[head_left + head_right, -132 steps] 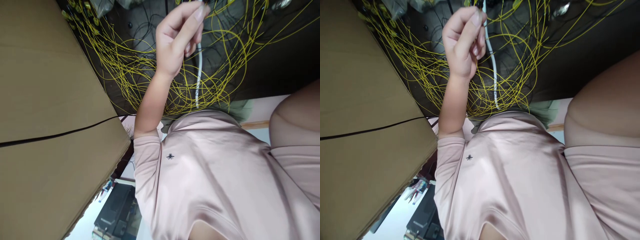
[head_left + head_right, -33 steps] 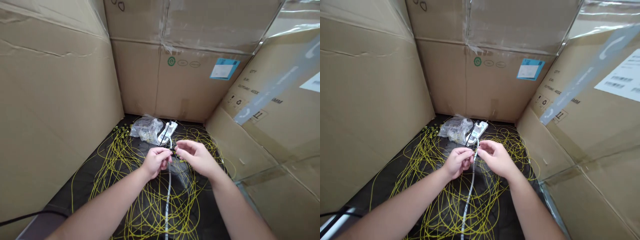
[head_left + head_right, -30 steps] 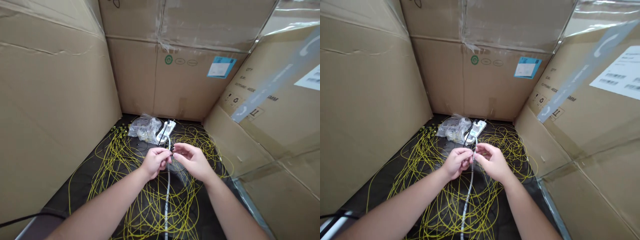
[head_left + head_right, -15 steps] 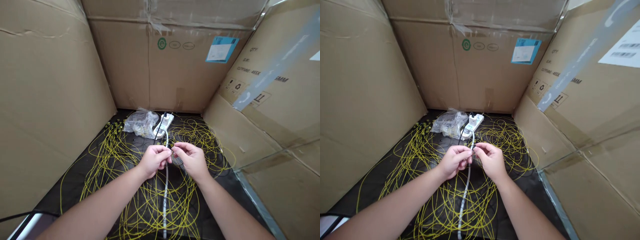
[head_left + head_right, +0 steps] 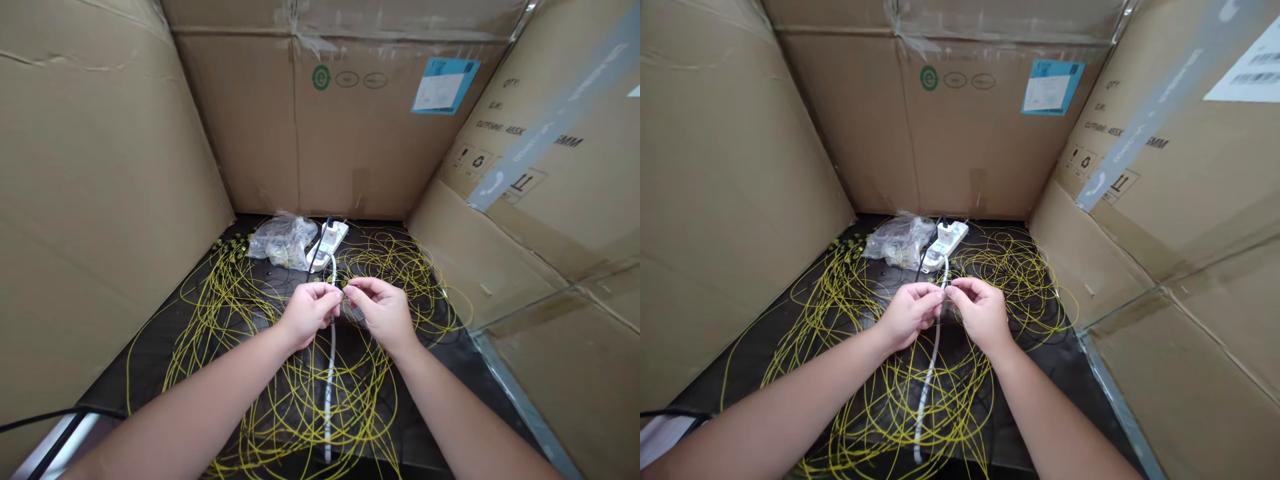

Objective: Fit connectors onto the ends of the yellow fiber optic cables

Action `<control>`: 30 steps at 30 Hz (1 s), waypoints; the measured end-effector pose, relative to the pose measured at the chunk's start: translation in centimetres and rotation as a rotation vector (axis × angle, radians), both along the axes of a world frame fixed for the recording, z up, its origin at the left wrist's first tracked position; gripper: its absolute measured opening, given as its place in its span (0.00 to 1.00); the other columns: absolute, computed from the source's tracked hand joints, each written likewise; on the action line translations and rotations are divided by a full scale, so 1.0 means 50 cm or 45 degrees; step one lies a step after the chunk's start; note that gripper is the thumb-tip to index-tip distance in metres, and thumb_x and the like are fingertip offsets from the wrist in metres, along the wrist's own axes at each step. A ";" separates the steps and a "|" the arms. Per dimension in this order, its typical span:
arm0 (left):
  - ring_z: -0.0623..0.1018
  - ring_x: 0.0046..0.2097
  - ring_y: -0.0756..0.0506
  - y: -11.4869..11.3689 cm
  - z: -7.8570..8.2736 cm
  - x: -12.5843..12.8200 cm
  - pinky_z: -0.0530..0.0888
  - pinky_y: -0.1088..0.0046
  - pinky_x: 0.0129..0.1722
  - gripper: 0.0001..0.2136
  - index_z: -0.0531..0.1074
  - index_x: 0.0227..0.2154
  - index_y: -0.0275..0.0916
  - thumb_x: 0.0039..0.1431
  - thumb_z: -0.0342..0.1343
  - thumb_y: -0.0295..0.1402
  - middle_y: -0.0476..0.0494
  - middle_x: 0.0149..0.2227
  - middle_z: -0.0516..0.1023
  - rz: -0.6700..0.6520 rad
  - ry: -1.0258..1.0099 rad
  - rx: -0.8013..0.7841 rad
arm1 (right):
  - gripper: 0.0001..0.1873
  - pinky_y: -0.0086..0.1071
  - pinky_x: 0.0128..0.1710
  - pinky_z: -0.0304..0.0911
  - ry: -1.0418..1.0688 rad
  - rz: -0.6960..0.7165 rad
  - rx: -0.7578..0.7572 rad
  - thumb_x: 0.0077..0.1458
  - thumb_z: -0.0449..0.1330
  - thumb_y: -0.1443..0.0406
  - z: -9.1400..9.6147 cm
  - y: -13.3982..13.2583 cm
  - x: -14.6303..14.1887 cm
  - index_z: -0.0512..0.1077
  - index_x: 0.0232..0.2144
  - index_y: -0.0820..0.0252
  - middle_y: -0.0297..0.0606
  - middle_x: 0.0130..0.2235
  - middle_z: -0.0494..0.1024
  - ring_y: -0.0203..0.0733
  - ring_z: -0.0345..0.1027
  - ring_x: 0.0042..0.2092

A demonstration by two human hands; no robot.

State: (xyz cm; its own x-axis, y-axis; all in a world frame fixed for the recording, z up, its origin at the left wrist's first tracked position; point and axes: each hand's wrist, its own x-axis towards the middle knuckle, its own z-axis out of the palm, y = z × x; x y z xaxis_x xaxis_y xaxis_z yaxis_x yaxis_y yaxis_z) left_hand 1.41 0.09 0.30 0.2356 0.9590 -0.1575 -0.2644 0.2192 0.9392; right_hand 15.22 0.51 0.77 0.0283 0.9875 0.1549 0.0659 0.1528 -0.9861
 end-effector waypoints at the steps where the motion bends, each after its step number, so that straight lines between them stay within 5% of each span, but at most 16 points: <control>1: 0.58 0.15 0.59 0.000 0.000 0.001 0.50 0.82 0.14 0.09 0.68 0.22 0.34 0.49 0.57 0.35 0.52 0.17 0.67 0.003 0.005 0.000 | 0.11 0.28 0.25 0.63 -0.006 -0.003 0.001 0.43 0.64 0.61 0.000 0.000 0.000 0.75 0.29 0.63 0.36 0.24 0.75 0.34 0.66 0.25; 13: 0.56 0.15 0.59 0.004 -0.008 0.006 0.50 0.83 0.13 0.10 0.68 0.23 0.34 0.48 0.59 0.36 0.53 0.17 0.65 0.106 0.048 0.005 | 0.15 0.31 0.24 0.65 0.039 0.132 -0.086 0.43 0.64 0.59 -0.012 0.006 -0.002 0.75 0.32 0.65 0.36 0.22 0.74 0.35 0.66 0.23; 19: 0.57 0.15 0.59 0.009 -0.010 0.003 0.51 0.84 0.12 0.10 0.69 0.24 0.33 0.47 0.59 0.37 0.52 0.17 0.66 0.126 0.092 -0.027 | 0.22 0.35 0.31 0.70 0.171 0.106 -0.089 0.39 0.67 0.60 -0.013 0.007 -0.003 0.71 0.38 0.63 0.42 0.33 0.76 0.42 0.71 0.35; 25: 0.56 0.14 0.59 0.008 -0.004 0.001 0.51 0.84 0.11 0.11 0.67 0.22 0.33 0.48 0.59 0.36 0.52 0.17 0.66 0.096 0.034 -0.024 | 0.09 0.31 0.28 0.65 0.108 0.040 0.048 0.45 0.64 0.61 -0.017 0.010 0.004 0.73 0.26 0.62 0.35 0.25 0.73 0.35 0.67 0.26; 30: 0.66 0.17 0.55 0.006 0.007 -0.007 0.64 0.80 0.14 0.11 0.69 0.26 0.33 0.50 0.57 0.39 0.48 0.22 0.71 0.006 -0.066 -0.033 | 0.08 0.29 0.26 0.63 0.481 0.178 -0.204 0.40 0.67 0.64 -0.022 0.018 0.008 0.75 0.25 0.62 0.34 0.25 0.74 0.33 0.66 0.25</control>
